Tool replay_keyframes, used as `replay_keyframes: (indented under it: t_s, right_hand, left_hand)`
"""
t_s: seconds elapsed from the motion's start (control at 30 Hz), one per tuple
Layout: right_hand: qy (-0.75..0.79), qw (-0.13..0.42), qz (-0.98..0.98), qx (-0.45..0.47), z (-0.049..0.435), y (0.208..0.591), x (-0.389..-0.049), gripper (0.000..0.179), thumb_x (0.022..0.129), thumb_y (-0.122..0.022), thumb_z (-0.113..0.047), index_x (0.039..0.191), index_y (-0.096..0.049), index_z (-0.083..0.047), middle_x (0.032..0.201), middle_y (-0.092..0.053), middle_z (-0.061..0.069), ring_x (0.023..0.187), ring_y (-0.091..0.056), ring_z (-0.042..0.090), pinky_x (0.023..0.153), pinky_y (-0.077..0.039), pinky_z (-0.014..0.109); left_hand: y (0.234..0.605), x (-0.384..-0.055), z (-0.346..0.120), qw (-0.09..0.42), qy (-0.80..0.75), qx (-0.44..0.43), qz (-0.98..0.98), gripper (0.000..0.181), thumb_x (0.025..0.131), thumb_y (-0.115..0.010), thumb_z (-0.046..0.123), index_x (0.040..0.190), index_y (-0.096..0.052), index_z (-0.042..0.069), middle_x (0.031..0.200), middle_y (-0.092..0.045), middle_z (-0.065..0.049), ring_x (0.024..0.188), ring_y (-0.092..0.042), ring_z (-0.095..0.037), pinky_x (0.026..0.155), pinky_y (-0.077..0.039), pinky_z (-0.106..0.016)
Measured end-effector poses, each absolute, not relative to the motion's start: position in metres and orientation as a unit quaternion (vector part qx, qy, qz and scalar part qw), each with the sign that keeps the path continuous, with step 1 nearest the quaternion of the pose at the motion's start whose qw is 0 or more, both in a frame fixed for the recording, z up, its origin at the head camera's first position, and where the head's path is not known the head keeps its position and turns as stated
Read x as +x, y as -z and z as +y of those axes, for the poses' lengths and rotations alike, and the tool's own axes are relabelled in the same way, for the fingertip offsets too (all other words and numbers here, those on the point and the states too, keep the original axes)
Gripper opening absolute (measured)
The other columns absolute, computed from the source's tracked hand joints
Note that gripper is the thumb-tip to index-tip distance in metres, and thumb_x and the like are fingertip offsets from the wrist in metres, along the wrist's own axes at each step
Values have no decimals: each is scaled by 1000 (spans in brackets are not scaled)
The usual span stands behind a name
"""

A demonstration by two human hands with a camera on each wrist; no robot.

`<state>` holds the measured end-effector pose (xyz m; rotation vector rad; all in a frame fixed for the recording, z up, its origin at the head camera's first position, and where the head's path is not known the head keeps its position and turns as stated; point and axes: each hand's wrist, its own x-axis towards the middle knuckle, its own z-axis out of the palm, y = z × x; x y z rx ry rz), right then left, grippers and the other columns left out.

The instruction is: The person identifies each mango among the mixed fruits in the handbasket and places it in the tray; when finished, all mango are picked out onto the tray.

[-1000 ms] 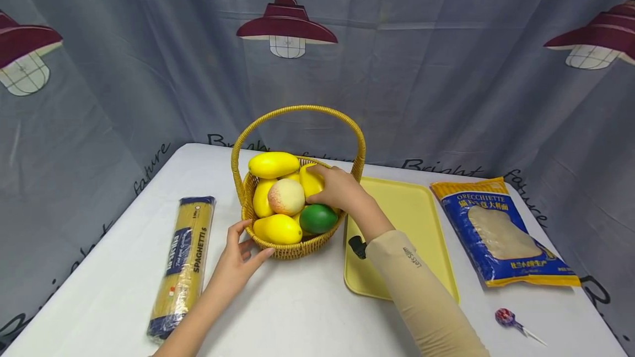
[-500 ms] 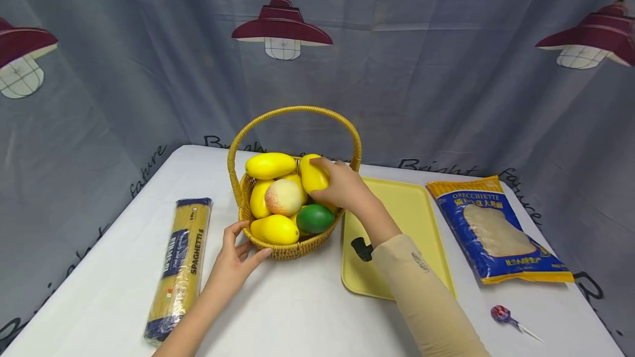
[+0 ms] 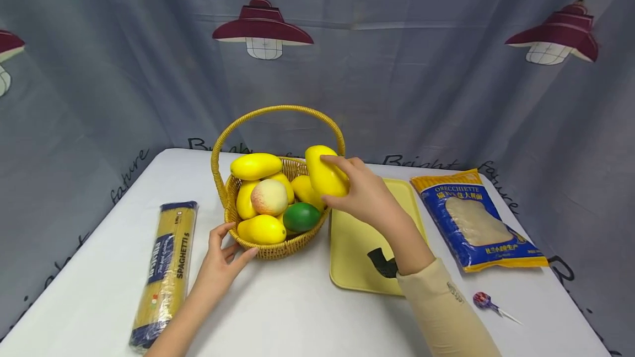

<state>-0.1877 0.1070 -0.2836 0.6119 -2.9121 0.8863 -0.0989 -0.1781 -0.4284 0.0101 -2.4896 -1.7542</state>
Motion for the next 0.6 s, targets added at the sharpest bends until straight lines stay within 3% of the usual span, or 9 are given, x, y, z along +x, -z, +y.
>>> replay_keyframes:
  t_s: [0.27,0.6]
  right_hand:
    - [-336,60,-924,170,148,279,-173,75,81,-80,-28,145,-41,-32,130,-45,13,100,-58,34,70,-59,38]
    - [-390,48,-915,94,176,322,-198,77,83,-78,-31,148,-37,-24,139,-46,14,96,-58,33,75,-56,41]
  left_hand:
    - [427,-96,-182,56,566,2,-823,75,90,-70,29,143,-20,10,155,-8,-25,121,-49,-44,102,-41,-51]
    - [428,-98,-178,48,580,-1,-813,75,90,-70,27,143,-20,9,155,-8,-23,123,-47,-45,103,-39,-52]
